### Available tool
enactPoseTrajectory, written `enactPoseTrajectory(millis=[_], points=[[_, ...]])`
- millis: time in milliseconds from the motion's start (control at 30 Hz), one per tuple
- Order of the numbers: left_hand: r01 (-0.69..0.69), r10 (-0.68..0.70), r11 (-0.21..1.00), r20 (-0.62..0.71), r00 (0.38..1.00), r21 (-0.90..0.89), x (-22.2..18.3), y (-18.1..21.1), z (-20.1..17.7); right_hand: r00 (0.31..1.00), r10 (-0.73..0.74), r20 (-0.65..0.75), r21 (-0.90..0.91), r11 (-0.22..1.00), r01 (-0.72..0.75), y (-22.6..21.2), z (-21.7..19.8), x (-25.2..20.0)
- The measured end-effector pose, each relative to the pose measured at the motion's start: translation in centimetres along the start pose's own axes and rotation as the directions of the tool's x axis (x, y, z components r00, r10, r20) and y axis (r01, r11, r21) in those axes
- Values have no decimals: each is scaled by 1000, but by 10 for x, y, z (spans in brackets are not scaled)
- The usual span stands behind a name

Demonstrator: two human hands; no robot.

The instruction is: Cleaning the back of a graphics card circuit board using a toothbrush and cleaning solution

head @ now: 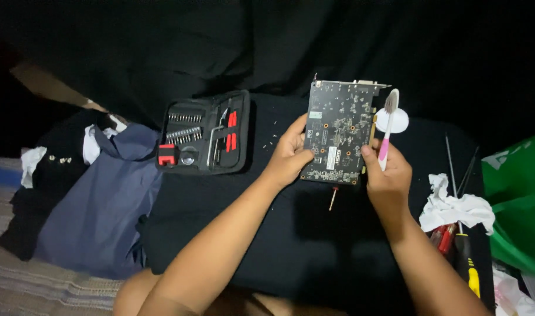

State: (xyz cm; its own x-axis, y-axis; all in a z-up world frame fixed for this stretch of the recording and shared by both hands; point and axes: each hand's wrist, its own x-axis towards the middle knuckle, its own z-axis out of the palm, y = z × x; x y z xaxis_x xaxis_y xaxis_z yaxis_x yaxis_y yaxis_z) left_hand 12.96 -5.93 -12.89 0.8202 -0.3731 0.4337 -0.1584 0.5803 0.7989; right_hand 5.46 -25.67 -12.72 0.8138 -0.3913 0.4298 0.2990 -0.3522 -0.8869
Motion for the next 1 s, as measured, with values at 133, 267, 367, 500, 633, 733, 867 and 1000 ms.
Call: enactPoseTrajectory(millis=[133, 267, 367, 500, 633, 733, 867, 1000], points=[[-13, 12, 999, 14, 1000, 36, 2, 7, 7, 998, -64, -8, -2, 998, 64, -37, 8, -2], [-4, 3, 999, 22, 1000, 52, 0, 12, 9, 993, -119, -23, -29, 993, 118, -29, 9, -2], [-14, 12, 998, 29, 999, 67, 2, 10, 7, 992, -126, -24, -12, 992, 126, -38, 11, -2], [-5, 1, 996, 36, 999, 93, 0, 12, 8, 993, -115, -36, 9, 993, 116, -20, 7, -2], [-4, 2, 998, 35, 999, 70, 0, 8, 6, 985, -168, -39, -40, 985, 166, -14, 6, -2], [0, -3, 997, 35, 999, 72, -1, 13, 9, 981, -187, -45, -56, 981, 185, -11, 4, -1], [29, -30, 995, 10, 999, 99, -1, 15, 12, 981, -186, -61, -96, 979, 180, -4, 4, 0], [45, -44, 995, -15, 999, 86, -1, 4, 9, 987, -153, -48, -88, 985, 148, -20, 8, -3]])
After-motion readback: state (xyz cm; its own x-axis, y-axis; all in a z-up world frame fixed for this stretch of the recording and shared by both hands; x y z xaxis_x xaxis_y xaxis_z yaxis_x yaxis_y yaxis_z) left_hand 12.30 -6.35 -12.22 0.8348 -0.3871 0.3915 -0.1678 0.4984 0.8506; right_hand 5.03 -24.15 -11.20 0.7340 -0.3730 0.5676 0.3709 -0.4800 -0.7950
